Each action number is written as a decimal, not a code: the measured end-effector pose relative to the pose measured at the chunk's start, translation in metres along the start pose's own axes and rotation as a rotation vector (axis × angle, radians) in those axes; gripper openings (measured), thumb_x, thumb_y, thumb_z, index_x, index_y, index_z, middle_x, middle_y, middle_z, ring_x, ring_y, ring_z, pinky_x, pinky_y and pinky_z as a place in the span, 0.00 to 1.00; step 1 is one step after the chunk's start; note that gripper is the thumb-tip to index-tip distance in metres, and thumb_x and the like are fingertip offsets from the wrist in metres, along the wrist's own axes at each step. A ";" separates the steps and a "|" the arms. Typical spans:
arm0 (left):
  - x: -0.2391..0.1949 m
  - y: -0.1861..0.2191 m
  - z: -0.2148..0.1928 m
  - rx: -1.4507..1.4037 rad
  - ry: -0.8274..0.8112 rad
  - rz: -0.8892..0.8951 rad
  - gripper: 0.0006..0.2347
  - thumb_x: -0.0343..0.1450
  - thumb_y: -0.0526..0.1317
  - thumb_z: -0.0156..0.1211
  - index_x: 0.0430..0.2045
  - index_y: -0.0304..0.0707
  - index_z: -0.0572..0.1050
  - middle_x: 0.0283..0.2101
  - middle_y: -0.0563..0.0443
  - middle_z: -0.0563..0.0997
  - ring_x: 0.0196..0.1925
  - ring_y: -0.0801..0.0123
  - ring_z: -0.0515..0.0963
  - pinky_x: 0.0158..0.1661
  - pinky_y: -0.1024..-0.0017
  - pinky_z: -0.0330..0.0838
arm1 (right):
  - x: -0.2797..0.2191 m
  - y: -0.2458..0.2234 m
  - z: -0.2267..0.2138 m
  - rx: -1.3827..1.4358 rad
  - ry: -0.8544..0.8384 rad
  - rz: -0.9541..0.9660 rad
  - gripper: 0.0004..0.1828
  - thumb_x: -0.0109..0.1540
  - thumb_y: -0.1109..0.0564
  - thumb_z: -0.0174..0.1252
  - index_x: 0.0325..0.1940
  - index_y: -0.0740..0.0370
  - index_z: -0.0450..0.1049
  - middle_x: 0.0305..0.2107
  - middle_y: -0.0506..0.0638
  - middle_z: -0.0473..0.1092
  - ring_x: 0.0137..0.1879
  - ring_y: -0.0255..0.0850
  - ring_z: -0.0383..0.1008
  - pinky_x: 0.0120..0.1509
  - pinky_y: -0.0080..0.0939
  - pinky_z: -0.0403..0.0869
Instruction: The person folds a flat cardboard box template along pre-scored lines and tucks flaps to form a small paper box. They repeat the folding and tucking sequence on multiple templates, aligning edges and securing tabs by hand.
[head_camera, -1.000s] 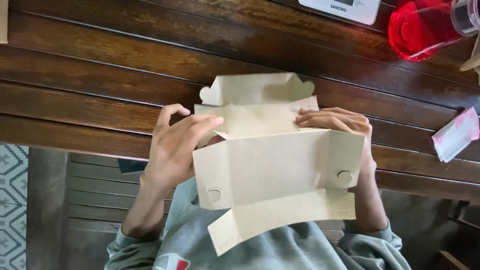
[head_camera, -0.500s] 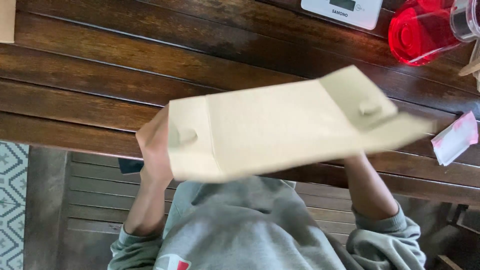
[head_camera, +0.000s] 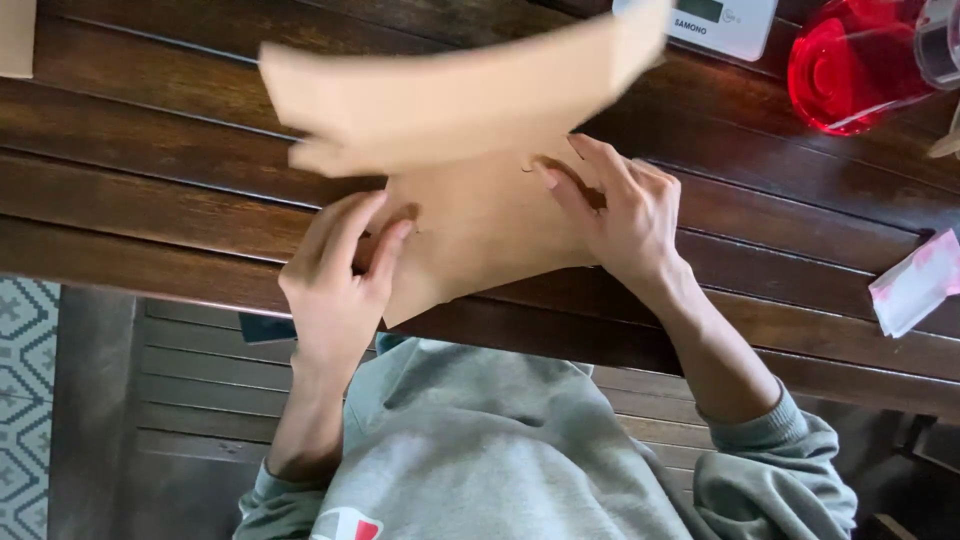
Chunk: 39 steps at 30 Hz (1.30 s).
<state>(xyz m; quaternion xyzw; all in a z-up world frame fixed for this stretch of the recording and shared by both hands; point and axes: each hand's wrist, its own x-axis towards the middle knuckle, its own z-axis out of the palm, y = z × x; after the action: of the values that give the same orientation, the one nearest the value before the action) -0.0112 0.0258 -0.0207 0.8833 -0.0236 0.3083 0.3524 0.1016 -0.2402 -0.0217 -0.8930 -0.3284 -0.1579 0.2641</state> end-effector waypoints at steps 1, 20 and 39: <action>0.002 0.002 -0.002 0.000 -0.003 -0.001 0.11 0.72 0.36 0.73 0.45 0.32 0.81 0.41 0.44 0.84 0.37 0.55 0.86 0.40 0.66 0.81 | 0.002 -0.003 -0.002 0.001 -0.002 0.002 0.16 0.66 0.52 0.72 0.48 0.65 0.77 0.21 0.54 0.72 0.24 0.49 0.76 0.32 0.41 0.74; -0.001 0.038 0.008 0.537 -0.695 0.162 0.26 0.82 0.54 0.38 0.75 0.42 0.58 0.78 0.40 0.53 0.79 0.52 0.52 0.70 0.38 0.48 | -0.005 -0.022 -0.013 -0.283 -0.120 -0.211 0.18 0.71 0.48 0.63 0.62 0.58 0.76 0.61 0.53 0.69 0.58 0.52 0.73 0.57 0.55 0.71; 0.006 0.026 0.013 0.480 -0.768 0.051 0.27 0.81 0.53 0.37 0.77 0.49 0.46 0.80 0.47 0.44 0.82 0.58 0.43 0.72 0.34 0.37 | -0.011 -0.051 -0.015 -0.137 -0.671 -0.230 0.47 0.64 0.18 0.38 0.81 0.39 0.47 0.78 0.51 0.44 0.83 0.57 0.34 0.83 0.66 0.37</action>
<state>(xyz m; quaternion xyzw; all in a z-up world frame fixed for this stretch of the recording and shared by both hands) -0.0063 -0.0013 -0.0088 0.9895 -0.1022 -0.0364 0.0958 0.0579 -0.2214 0.0041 -0.8679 -0.4839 0.0937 0.0615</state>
